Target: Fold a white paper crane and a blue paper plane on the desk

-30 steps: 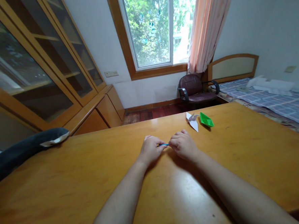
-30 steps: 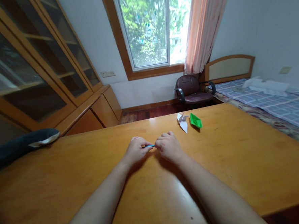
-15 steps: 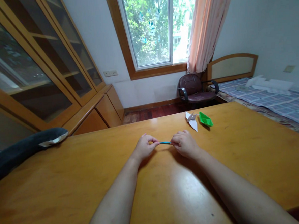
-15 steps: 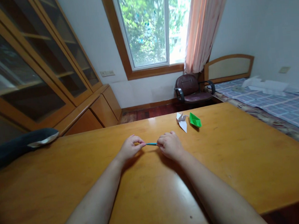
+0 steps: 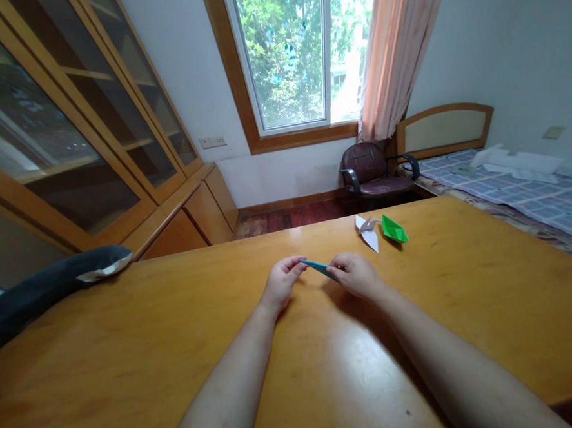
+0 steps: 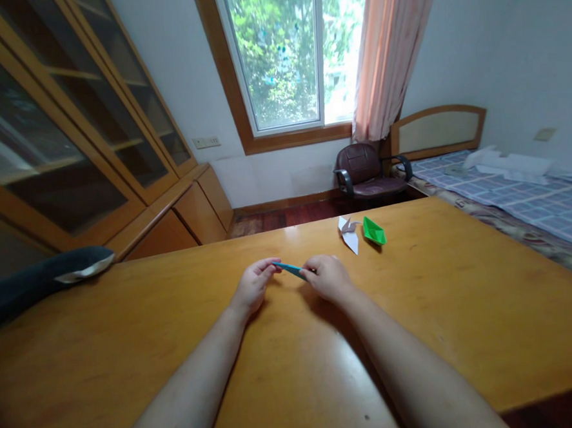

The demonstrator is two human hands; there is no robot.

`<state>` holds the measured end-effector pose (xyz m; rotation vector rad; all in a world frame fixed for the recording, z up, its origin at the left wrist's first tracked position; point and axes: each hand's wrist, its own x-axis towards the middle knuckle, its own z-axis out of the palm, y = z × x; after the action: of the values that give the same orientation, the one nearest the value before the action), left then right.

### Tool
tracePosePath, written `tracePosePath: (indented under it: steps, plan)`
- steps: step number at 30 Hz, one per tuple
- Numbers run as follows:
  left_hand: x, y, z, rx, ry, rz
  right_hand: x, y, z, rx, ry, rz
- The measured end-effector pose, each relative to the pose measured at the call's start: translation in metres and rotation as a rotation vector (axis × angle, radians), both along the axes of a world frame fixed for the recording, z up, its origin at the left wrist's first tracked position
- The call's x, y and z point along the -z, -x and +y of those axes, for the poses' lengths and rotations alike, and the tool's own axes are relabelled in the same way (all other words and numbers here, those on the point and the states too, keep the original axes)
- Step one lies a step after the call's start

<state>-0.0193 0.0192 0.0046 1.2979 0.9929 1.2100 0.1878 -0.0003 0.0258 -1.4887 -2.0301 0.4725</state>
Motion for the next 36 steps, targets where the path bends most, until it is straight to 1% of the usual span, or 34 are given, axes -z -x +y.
tracePosePath:
  steps: [2, 5, 8, 10, 13, 16, 21, 25, 27, 30, 33, 36]
  plan:
    - [-0.002, -0.007, -0.004, 0.036, 0.062, -0.027, 0.001, 0.006, -0.002, 0.0, 0.076, 0.121]
    - [-0.005, -0.015, -0.008, 0.051, 0.086, -0.034, 0.001, 0.015, -0.005, -0.022, 0.202, 0.269]
    - [-0.009, -0.017, -0.009, 0.027, 0.103, -0.049, 0.0, 0.018, -0.006, -0.035, 0.293, 0.365]
    - [-0.01, -0.017, -0.008, -0.018, 0.12, -0.055, -0.001, 0.018, -0.005, -0.025, 0.331, 0.395]
    - [-0.01, -0.016, -0.006, -0.095, 0.121, -0.042, -0.003, 0.015, -0.003, 0.01, 0.362, 0.408]
    - [-0.008, -0.014, -0.003, -0.126, 0.119, -0.019, -0.002, 0.01, 0.0, 0.028, 0.384, 0.432]
    - [-0.003, -0.008, 0.003, -0.224, 0.176, -0.101, 0.006, -0.001, 0.006, 0.048, 0.415, 0.535]
    - [-0.004, -0.006, 0.004, -0.224, 0.207, -0.125, 0.014, -0.004, 0.011, 0.063, 0.375, 0.587]
    - [-0.005, -0.006, 0.002, -0.187, 0.219, -0.115, 0.017, -0.006, 0.014, 0.08, 0.329, 0.564]
    - [-0.008, -0.005, -0.002, -0.062, 0.26, -0.02, 0.018, -0.011, 0.017, 0.137, 0.224, 0.449]
    - [-0.01, -0.002, -0.004, 0.058, 0.3, 0.188, 0.019, -0.017, 0.019, 0.18, 0.137, 0.27]
    - [-0.011, 0.001, -0.004, 0.122, 0.306, 0.452, 0.018, -0.021, 0.02, 0.173, 0.135, 0.084]
